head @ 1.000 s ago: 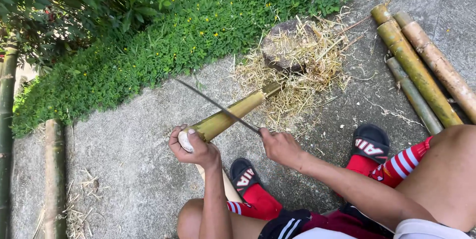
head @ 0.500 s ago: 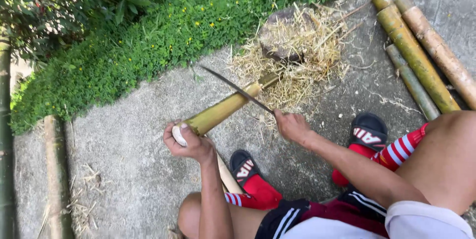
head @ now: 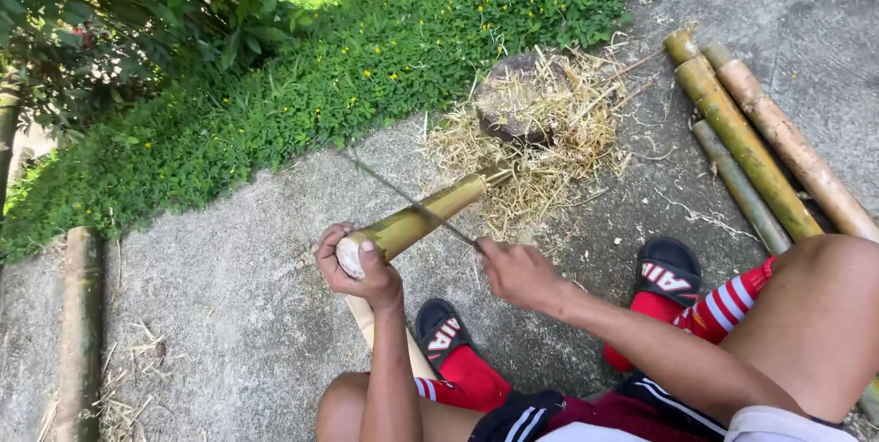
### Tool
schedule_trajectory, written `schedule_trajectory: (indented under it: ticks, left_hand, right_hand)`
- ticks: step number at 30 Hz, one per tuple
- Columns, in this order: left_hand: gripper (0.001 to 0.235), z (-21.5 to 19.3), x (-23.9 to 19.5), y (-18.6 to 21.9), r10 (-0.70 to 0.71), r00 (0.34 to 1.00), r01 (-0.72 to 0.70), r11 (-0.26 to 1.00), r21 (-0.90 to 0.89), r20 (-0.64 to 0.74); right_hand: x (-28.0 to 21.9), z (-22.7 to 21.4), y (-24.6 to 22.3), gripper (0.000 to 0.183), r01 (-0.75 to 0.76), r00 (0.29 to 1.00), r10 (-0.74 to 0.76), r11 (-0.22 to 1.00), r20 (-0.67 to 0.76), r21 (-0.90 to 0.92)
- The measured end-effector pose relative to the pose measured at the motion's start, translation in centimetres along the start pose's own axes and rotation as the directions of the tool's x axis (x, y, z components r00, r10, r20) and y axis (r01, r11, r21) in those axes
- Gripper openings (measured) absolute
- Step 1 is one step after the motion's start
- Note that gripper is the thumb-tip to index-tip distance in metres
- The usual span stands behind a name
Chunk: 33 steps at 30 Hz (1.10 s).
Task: Using a machete to shave and shape pieces of bamboo.
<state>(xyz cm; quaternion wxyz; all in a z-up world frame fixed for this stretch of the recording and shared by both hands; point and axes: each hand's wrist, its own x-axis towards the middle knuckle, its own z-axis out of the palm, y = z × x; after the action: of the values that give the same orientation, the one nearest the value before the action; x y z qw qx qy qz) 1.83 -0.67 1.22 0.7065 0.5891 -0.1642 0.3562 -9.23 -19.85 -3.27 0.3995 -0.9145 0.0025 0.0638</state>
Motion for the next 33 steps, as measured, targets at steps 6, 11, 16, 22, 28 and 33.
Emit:
schedule_trajectory:
  ticks: [6,11,16,22,28,33]
  left_hand:
    - [0.041,-0.3,-0.8,0.0,0.086,0.996,-0.091,0.98,0.179,0.037]
    - [0.043,-0.1,-0.6,0.2,-0.001,1.0,0.001,1.0,0.01,0.007]
    - [0.043,0.8,-0.3,1.1,-0.029,1.0,0.029,1.0,0.011,-0.008]
    - [0.04,1.2,-0.3,0.2,-0.018,1.0,0.017,0.999,-0.043,-0.014]
    - [0.038,0.4,0.7,-1.3,0.004,0.998,0.001,0.996,0.088,-0.06]
    - [0.04,1.8,1.5,0.9,-0.347,0.912,0.32,0.935,-0.15,-0.217]
  right_hand:
    - [-1.0,0.2,-3.4,0.019,0.377,0.853,-0.437,0.894,-0.286,-0.243]
    - [2.3,3.0,5.1,0.014,0.11,0.991,-0.118,0.987,-0.057,-0.119]
    - [3.3,3.1,10.3,0.013,-0.099,0.992,0.108,0.988,0.07,-0.119]
    - [4.4,3.3,15.2,0.011,-0.277,0.959,0.283,0.947,0.017,-0.165]
    - [4.6,2.3,12.5,0.016,-0.152,0.975,0.137,0.985,-0.174,-0.076]
    - [2.1,1.6,9.7,0.029,-0.351,0.932,0.361,0.863,0.043,0.363]
